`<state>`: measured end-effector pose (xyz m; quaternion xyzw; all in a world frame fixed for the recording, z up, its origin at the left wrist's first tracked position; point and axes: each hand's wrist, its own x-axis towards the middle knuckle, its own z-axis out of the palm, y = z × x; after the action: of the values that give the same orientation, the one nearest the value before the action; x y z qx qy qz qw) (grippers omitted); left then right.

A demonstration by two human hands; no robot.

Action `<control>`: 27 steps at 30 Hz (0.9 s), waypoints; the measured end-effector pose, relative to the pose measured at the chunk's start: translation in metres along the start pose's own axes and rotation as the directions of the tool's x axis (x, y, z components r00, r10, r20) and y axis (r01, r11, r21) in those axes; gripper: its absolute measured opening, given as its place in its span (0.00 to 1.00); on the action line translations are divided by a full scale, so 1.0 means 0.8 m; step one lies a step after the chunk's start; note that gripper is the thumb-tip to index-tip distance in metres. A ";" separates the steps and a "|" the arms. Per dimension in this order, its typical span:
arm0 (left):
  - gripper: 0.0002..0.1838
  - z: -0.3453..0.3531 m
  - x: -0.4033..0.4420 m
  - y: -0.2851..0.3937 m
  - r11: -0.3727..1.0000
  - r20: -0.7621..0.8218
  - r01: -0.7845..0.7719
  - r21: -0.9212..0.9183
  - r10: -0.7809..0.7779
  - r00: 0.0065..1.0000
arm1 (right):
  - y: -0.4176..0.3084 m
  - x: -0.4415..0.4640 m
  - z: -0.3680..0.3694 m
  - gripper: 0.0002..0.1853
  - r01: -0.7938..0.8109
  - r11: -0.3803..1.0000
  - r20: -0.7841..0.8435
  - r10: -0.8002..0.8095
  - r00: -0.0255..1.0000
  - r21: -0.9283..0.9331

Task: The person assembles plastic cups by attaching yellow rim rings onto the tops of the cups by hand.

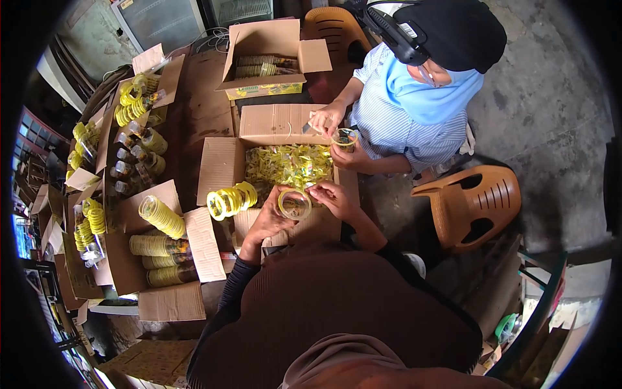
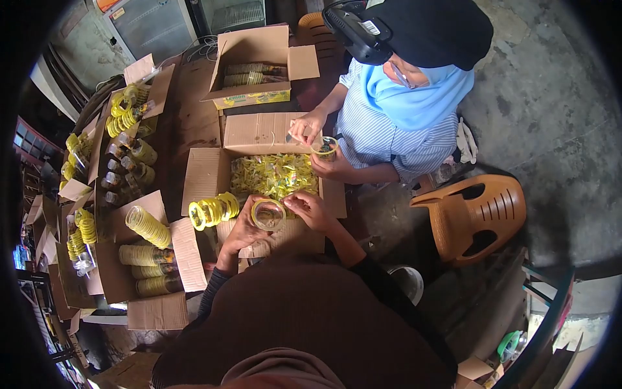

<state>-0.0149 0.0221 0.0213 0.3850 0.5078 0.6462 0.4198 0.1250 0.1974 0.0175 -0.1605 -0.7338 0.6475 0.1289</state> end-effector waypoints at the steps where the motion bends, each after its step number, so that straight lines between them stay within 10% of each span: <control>1: 0.40 0.000 0.000 0.002 1.000 0.000 0.001 -0.002 -0.001 1.000 | -0.004 -0.001 0.000 0.11 -0.084 0.993 0.078 0.078 0.994 0.087; 13: 0.40 -0.010 -0.002 -0.001 0.994 0.098 -0.041 0.101 0.031 0.995 | -0.021 -0.008 -0.002 0.13 -0.325 0.922 0.090 0.313 0.946 0.209; 19: 0.43 -0.007 -0.004 -0.001 0.980 0.001 0.131 -0.151 -0.132 0.991 | -0.011 -0.004 0.001 0.12 -0.298 0.921 0.080 0.287 0.955 0.252; 27: 0.39 -0.008 0.004 -0.008 0.979 -0.035 -0.077 0.191 0.086 0.996 | 0.003 0.001 0.012 0.10 -0.115 0.991 0.043 0.113 0.993 0.062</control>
<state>-0.0212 0.0238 0.0144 0.4295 0.5596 0.6199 0.3435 0.1206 0.1895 0.0138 -0.1851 -0.7046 0.6800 0.0824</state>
